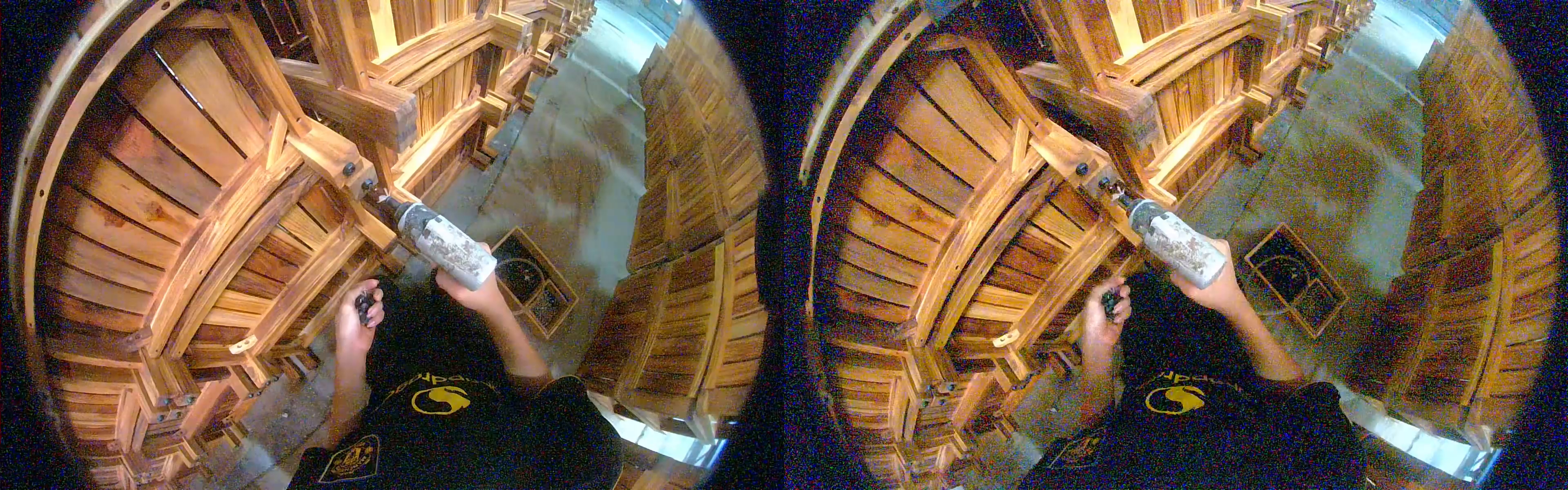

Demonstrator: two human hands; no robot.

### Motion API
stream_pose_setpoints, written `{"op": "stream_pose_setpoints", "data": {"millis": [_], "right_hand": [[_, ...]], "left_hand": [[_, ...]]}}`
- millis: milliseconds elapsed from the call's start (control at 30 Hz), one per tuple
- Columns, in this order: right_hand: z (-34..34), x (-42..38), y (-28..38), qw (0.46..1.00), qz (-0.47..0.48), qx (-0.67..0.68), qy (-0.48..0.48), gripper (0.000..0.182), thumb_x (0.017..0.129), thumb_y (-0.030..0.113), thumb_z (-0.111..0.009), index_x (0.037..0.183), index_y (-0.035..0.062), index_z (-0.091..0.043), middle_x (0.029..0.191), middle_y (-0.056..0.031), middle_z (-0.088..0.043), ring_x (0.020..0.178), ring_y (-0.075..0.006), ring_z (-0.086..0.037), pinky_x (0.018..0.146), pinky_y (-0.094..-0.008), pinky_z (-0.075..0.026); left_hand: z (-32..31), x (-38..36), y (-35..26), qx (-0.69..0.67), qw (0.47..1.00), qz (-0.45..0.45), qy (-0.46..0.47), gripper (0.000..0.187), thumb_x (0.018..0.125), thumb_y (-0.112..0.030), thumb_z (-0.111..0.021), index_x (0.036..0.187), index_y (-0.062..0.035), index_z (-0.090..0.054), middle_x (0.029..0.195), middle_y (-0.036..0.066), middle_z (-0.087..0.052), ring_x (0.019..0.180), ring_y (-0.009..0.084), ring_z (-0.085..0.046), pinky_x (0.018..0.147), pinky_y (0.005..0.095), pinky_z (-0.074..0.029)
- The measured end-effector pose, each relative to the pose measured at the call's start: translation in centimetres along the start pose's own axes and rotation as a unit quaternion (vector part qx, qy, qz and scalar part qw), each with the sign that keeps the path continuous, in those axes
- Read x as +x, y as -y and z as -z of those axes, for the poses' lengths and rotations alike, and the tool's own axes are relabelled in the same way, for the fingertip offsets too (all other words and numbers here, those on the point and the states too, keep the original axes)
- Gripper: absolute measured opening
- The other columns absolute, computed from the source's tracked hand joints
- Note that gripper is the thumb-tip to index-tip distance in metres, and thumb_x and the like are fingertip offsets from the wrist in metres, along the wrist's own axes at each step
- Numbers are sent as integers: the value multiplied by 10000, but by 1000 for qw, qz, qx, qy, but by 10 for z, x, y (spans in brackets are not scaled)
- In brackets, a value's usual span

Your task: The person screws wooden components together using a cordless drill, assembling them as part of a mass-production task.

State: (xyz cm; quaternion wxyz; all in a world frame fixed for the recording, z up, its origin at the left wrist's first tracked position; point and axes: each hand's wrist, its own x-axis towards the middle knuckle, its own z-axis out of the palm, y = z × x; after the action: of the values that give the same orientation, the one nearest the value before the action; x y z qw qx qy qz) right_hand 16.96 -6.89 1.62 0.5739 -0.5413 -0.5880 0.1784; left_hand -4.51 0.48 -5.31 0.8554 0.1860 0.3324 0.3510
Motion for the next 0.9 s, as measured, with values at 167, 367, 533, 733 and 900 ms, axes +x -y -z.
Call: {"op": "stream_pose_setpoints", "data": {"millis": [167,367,533,733,900], "right_hand": [[-2,-2,0,1000,-12,-1,-23,290,624,94,-655,914,103,-656,931,-47,-660,870,-250,-595,831,-352,-403],[-2,-10,-23,994,16,-108,4,394,627,144,-689,1012,85,-630,1027,-72,-644,974,-250,-588,877,-341,-420],[-1,-9,-28,997,7,-70,29,417,627,150,-697,1033,90,-623,1044,-69,-639,1002,-240,-577,900,-340,-403],[-3,-3,-13,999,-25,47,10,407,620,129,-696,1013,51,-622,999,-92,-650,937,-234,-610,852,-322,-450],[-3,-5,-14,1000,4,-7,-8,409,604,95,-702,1000,29,-621,983,-96,-652,916,-219,-618,834,-312,-459]], "left_hand": [[4,-5,2,77,997,26,11,190,894,-168,-470,1017,-27,-509,711,99,-535,451,100,-409,357,213,-309],[-2,-9,9,128,991,-12,-22,143,894,-165,-519,953,-36,-535,681,98,-548,446,94,-421,343,207,-289],[-10,-12,7,151,988,-10,-33,165,887,-166,-544,957,-20,-574,715,69,-549,463,86,-422,361,196,-272],[3,-7,8,70,998,8,2,172,886,-148,-536,975,-10,-584,747,42,-526,491,73,-403,385,189,-268],[3,-7,5,-40,995,62,67,168,892,-134,-517,1018,-25,-539,757,30,-486,520,75,-389,392,191,-280]]}}
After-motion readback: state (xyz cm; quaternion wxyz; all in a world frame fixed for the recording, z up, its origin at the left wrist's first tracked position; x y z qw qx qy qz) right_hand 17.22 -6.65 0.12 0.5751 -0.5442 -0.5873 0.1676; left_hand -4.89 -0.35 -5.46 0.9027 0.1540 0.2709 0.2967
